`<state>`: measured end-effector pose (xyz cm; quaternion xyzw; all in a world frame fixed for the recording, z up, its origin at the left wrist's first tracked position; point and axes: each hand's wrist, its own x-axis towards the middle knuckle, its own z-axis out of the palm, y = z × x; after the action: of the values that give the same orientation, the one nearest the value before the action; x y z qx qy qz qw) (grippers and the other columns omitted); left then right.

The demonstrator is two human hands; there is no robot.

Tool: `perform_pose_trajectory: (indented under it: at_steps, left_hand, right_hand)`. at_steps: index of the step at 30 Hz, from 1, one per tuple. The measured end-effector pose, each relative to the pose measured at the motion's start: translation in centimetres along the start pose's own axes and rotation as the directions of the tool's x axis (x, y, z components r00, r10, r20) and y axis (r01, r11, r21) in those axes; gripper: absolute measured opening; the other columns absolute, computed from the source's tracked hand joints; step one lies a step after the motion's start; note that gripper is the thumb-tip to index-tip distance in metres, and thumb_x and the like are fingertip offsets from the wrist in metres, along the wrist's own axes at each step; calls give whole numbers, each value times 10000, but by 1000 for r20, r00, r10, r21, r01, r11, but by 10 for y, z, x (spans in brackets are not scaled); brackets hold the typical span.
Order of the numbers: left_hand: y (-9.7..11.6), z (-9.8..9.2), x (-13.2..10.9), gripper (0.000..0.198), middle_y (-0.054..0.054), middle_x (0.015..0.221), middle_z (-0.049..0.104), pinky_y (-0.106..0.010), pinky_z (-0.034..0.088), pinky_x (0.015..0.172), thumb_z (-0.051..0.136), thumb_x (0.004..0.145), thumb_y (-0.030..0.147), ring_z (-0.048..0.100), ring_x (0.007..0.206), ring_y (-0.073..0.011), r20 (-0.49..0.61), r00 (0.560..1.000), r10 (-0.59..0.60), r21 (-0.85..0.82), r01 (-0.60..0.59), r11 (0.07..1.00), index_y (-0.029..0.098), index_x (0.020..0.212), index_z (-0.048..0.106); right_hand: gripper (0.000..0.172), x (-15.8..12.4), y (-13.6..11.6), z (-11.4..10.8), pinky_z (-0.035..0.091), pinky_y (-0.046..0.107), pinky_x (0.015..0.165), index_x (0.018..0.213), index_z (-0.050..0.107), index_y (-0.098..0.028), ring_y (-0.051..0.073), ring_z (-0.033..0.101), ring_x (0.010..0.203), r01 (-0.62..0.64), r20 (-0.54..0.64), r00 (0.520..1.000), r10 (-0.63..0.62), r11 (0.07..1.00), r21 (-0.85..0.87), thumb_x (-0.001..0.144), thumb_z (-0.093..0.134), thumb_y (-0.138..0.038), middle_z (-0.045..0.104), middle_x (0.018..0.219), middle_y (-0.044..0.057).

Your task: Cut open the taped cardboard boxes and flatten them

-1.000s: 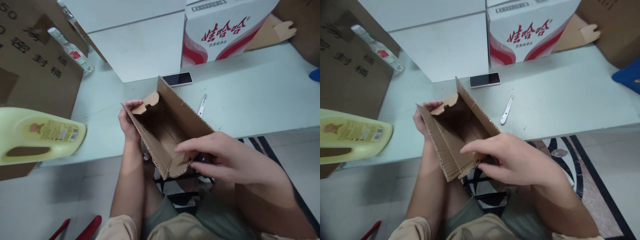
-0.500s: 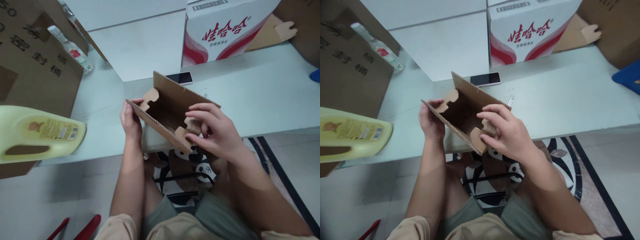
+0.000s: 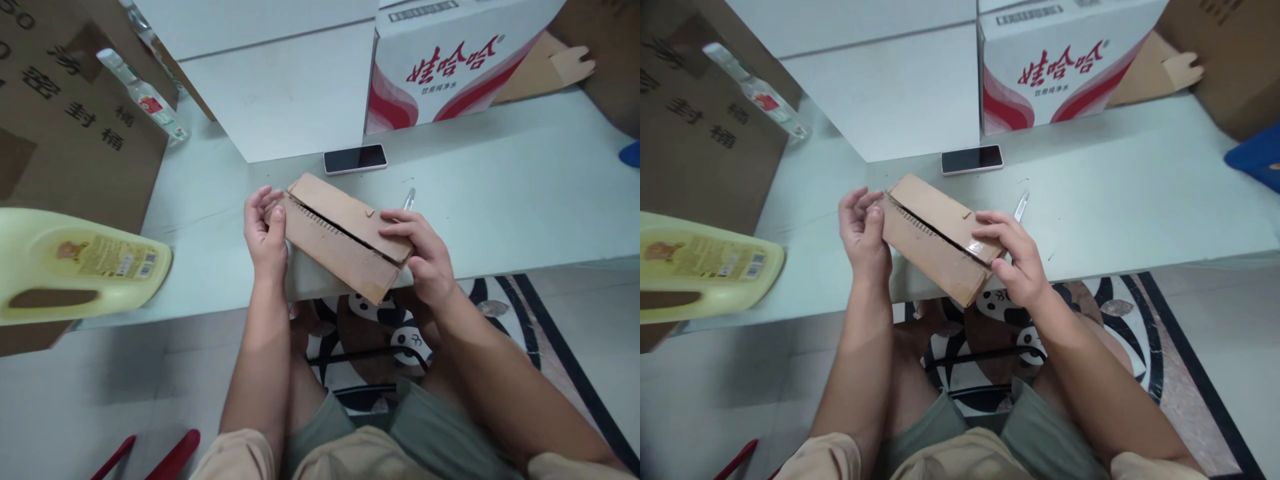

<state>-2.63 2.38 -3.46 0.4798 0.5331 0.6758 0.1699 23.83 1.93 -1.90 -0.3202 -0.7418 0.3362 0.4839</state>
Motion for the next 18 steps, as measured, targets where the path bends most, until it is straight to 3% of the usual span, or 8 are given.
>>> perform_pose_trajectory:
  at_steps: [5, 8, 10, 12, 13, 15, 18]
  left_hand:
    - [9, -10, 3, 352, -71, 1320, 626, -471, 408, 1151, 621, 871, 525, 534, 1317, -288, 169, 983, 67, 169, -96, 981, 273, 1058, 781]
    - [9, -17, 6, 284, -71, 1328, 629, -458, 407, 1150, 645, 833, 442, 516, 1329, -290, 187, 982, 34, 221, -76, 972, 267, 989, 806]
    - [5, -22, 9, 275, -72, 1306, 648, -427, 413, 1137, 634, 813, 391, 534, 1305, -277, 108, 994, -1, 194, -20, 981, 251, 977, 805]
    - [0, -27, 12, 305, -76, 1243, 677, -388, 451, 1082, 589, 808, 377, 576, 1240, -259, -35, 997, -73, 92, 76, 993, 230, 986, 789]
    - [-3, -29, 14, 327, -74, 1205, 689, -366, 484, 1020, 561, 807, 377, 601, 1187, -247, -115, 984, -139, 19, 142, 990, 227, 1004, 775]
    - [-8, -33, 17, 363, -61, 1151, 696, -303, 527, 828, 522, 792, 374, 634, 1051, -215, -237, 921, -309, -130, 286, 949, 237, 1048, 741]
    - [-12, -36, 19, 367, -33, 1110, 684, -224, 448, 593, 531, 745, 359, 615, 863, -163, -307, 829, -468, -242, 407, 881, 261, 1054, 703]
  right_hand:
    - [456, -1, -1, 1, 463, 535, 1071, 976, 712, -239, 322, 608, 1218, -64, 44, 997, 62, 998, 31, 916, 486, -631, 664, 1269, 113]
    - [521, -1, 5, 2, 476, 520, 1070, 1169, 646, -271, 318, 598, 1261, -114, -2, 993, 115, 986, 119, 899, 460, -675, 611, 1375, 108]
    - [536, -1, 14, 4, 511, 487, 1035, 1277, 554, -289, 292, 618, 1245, -208, -128, 964, 234, 960, 188, 901, 457, -657, 587, 1408, 106]
    - [470, 1, 24, 6, 527, 470, 1010, 1235, 560, -267, 267, 656, 1180, -341, -193, 904, 381, 916, 212, 913, 473, -598, 637, 1330, 107]
    - [439, 1, 28, 7, 526, 478, 1010, 1183, 592, -247, 265, 671, 1150, -410, -161, 881, 444, 888, 207, 921, 475, -579, 669, 1274, 109]
    - [460, 3, 31, 10, 508, 507, 1039, 1130, 649, -214, 276, 680, 1149, -495, 11, 865, 501, 850, 181, 936, 465, -588, 705, 1229, 121]
    - [602, 6, 25, 17, 399, 516, 1177, 1312, 630, -229, 291, 527, 1393, -392, 232, 904, 359, 913, 111, 940, 438, -661, 602, 1445, 126]
